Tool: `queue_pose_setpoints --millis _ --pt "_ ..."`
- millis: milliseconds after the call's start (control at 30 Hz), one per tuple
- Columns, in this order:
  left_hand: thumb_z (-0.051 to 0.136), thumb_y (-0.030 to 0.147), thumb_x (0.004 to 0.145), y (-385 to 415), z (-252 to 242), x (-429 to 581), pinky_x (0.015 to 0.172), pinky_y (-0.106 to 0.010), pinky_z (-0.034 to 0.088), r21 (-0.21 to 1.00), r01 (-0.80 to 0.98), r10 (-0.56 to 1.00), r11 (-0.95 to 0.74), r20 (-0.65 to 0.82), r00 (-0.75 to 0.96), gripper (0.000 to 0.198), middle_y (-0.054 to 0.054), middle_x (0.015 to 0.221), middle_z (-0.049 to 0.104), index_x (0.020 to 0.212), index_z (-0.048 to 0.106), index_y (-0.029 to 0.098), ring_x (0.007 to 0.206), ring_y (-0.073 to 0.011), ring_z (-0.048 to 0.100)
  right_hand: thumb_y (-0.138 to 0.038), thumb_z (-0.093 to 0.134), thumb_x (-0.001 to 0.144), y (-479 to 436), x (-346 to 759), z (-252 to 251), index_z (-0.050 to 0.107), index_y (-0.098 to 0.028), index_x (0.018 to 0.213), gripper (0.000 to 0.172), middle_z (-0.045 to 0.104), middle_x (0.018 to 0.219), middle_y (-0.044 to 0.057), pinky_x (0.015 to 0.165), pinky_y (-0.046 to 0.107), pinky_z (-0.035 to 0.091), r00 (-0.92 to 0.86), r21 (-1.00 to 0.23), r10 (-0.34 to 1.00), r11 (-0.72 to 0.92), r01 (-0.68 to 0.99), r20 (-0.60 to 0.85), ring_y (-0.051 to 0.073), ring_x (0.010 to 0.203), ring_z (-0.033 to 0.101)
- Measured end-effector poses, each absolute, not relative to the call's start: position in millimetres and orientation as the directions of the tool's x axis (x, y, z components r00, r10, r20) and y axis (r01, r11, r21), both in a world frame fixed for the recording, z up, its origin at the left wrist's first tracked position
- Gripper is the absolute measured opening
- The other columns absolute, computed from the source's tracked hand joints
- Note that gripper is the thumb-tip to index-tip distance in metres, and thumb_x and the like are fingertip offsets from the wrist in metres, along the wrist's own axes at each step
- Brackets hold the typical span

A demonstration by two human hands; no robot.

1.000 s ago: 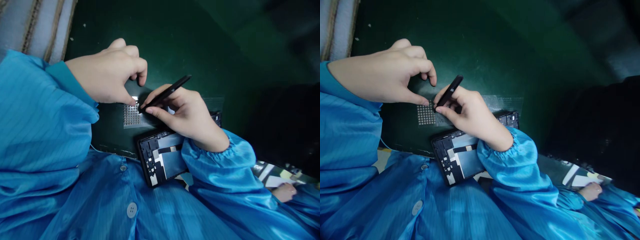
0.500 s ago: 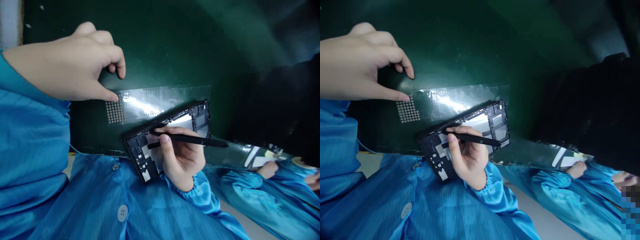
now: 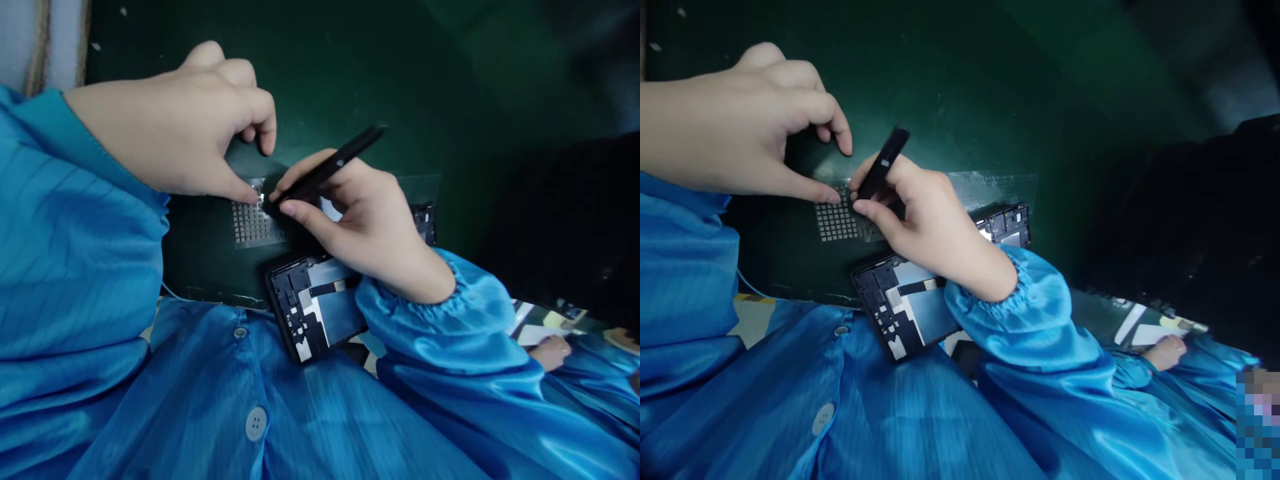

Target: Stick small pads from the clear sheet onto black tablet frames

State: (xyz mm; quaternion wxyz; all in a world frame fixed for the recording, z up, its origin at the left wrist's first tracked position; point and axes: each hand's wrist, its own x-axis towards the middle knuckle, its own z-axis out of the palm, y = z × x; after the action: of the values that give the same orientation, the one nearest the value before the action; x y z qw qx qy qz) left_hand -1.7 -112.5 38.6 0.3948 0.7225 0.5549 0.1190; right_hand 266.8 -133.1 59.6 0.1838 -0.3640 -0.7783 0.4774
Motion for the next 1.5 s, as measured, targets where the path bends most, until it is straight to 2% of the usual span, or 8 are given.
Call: queue_pose_setpoints --millis 233,433,533,667,833,1100,1300,1500 --pt "0.043 0.100 0.091 -118.0 37.1 -1.0 0.144 -0.062 0.020 0.650 0.751 0.874 -0.116 -0.292 0.388 0.100 -0.009 0.139 0.058 0.146 0.061 0.019 0.162 -0.0432 0.027 -0.034 0.081 0.102 -124.0 264.5 52.4 0.078 -0.031 0.113 0.011 0.086 0.111 0.003 0.096 0.045 0.073 -0.715 -0.873 0.688 0.267 0.407 -0.123 0.027 0.105 0.083" --pt "0.047 0.115 0.060 -108.8 48.8 14.6 0.121 -0.060 0.047 0.494 0.842 0.851 -0.217 -0.328 0.411 0.113 -0.009 0.119 0.056 0.115 0.074 0.020 0.144 -0.0442 0.047 -0.029 0.086 0.098 -127.4 269.6 54.8 0.078 -0.029 0.105 0.011 0.086 0.105 0.001 0.087 0.037 0.072 -0.681 -0.925 0.720 0.157 0.345 -0.131 0.021 0.095 0.083" --pt "0.022 0.120 0.052 -107.3 47.8 14.2 0.121 -0.067 0.044 0.494 0.838 0.850 -0.234 -0.314 0.423 0.129 -0.009 0.117 0.053 0.116 0.073 0.020 0.145 -0.0463 0.047 -0.030 0.082 0.102 -160.1 286.0 57.1 0.076 -0.030 0.108 0.009 0.083 0.102 0.001 0.086 0.036 0.072 -0.423 -0.964 0.901 0.016 0.266 -0.102 0.020 0.092 0.081" --pt "0.029 0.116 0.061 -107.8 37.6 9.2 0.120 -0.069 0.043 0.529 0.812 0.872 -0.246 -0.245 0.424 0.118 -0.011 0.112 0.055 0.113 0.076 0.020 0.139 -0.0447 0.046 -0.025 0.074 0.106 -218.7 306.2 47.6 0.074 -0.032 0.116 0.013 0.077 0.100 0.002 0.084 0.036 0.069 -0.066 -0.939 0.991 0.128 0.319 0.113 0.020 0.092 0.080" --pt "0.049 0.113 0.047 -104.7 28.7 8.4 0.122 -0.067 0.032 0.589 0.785 0.895 -0.192 -0.223 0.387 0.105 -0.012 0.108 0.054 0.105 0.076 0.030 0.128 -0.0416 0.043 -0.021 0.069 0.107 -241.7 310.2 30.3 0.069 -0.032 0.125 0.022 0.077 0.107 0.003 0.084 0.040 0.069 -0.082 -0.885 0.972 0.234 0.403 0.220 0.020 0.097 0.080" --pt "0.043 0.106 0.061 -106.2 26.9 6.7 0.116 -0.065 0.040 0.535 0.808 0.891 -0.248 -0.202 0.407 0.096 -0.012 0.112 0.058 0.110 0.075 0.031 0.130 -0.0414 0.045 -0.017 0.074 0.102 -235.9 309.2 43.5 0.073 -0.031 0.126 0.027 0.080 0.111 0.005 0.092 0.044 0.070 -0.141 -0.850 0.966 0.257 0.459 0.216 0.022 0.101 0.081" --pt "0.039 0.113 0.053 -106.8 32.1 7.4 0.116 -0.067 0.041 0.562 0.803 0.890 -0.200 -0.238 0.388 0.107 -0.014 0.114 0.059 0.109 0.076 0.031 0.135 -0.0464 0.044 -0.022 0.078 0.102 -236.8 310.0 53.5 0.075 -0.031 0.121 0.021 0.082 0.107 0.004 0.090 0.043 0.075 -0.073 -0.880 0.984 0.180 0.439 0.164 0.024 0.101 0.084" --pt "0.021 0.122 0.058 -106.1 26.8 3.4 0.133 -0.058 0.028 0.522 0.783 0.855 -0.337 -0.179 0.487 0.131 -0.007 0.113 0.053 0.121 0.074 0.021 0.126 -0.0287 0.050 -0.021 0.081 0.102 -241.6 308.4 49.0 0.076 -0.029 0.120 0.021 0.088 0.111 0.003 0.095 0.041 0.077 -0.020 -0.942 1.000 0.024 0.335 0.019 0.022 0.103 0.088"
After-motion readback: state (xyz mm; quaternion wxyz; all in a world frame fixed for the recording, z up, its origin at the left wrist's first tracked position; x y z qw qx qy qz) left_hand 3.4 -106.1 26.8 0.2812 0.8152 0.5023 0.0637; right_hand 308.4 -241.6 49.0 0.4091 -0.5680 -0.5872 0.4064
